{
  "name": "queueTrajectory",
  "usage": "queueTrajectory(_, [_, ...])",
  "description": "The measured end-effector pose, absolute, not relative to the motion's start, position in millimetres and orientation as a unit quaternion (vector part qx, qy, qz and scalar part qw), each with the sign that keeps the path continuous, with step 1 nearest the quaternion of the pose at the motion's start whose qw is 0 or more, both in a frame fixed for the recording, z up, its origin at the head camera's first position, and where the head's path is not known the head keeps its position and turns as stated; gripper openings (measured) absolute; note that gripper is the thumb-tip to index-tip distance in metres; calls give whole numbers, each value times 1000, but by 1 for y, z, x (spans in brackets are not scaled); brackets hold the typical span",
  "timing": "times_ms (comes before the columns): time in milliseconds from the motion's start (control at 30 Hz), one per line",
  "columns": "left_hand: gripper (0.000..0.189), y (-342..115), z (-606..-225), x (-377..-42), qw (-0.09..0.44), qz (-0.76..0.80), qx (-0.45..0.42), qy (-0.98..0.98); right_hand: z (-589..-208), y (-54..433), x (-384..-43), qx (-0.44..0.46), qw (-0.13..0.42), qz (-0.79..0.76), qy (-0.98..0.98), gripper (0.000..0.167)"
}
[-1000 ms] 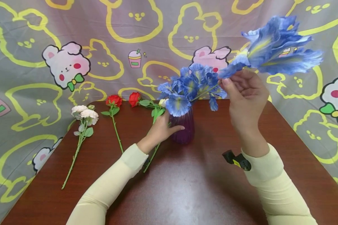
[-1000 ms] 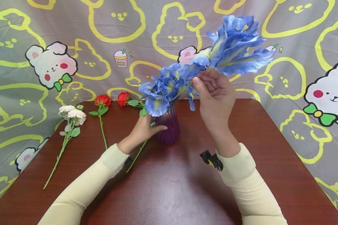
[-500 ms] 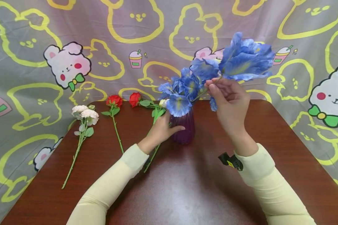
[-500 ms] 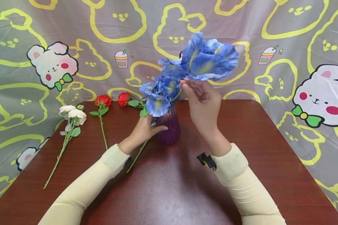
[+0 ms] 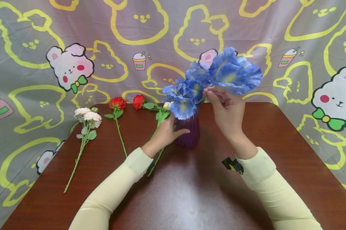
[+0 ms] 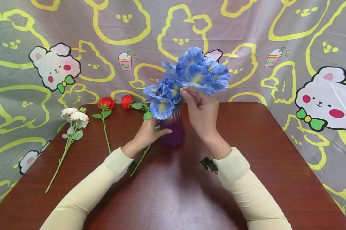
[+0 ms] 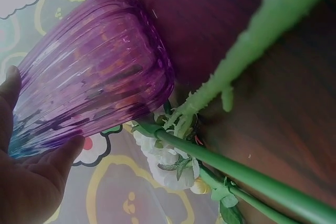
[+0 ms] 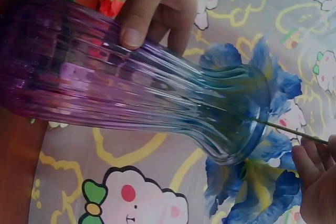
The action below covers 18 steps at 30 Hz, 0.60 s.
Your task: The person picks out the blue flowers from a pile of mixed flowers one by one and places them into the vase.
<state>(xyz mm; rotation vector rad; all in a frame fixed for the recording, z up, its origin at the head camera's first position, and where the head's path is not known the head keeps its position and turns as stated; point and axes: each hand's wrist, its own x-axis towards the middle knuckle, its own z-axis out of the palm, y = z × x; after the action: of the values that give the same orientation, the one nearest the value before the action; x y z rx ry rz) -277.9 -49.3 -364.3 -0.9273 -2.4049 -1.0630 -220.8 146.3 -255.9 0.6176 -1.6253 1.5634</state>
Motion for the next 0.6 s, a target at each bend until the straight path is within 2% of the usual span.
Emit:
queueTrajectory(300, [84,-48,-364,-278,176,-377,-325,-849,-262,148,-229,253,412,579,-656,16])
queueTrajectory(600, [88,-49,-365,-279,176,-376,-329,-848,-266,149,-227,186,401,467,-766,18])
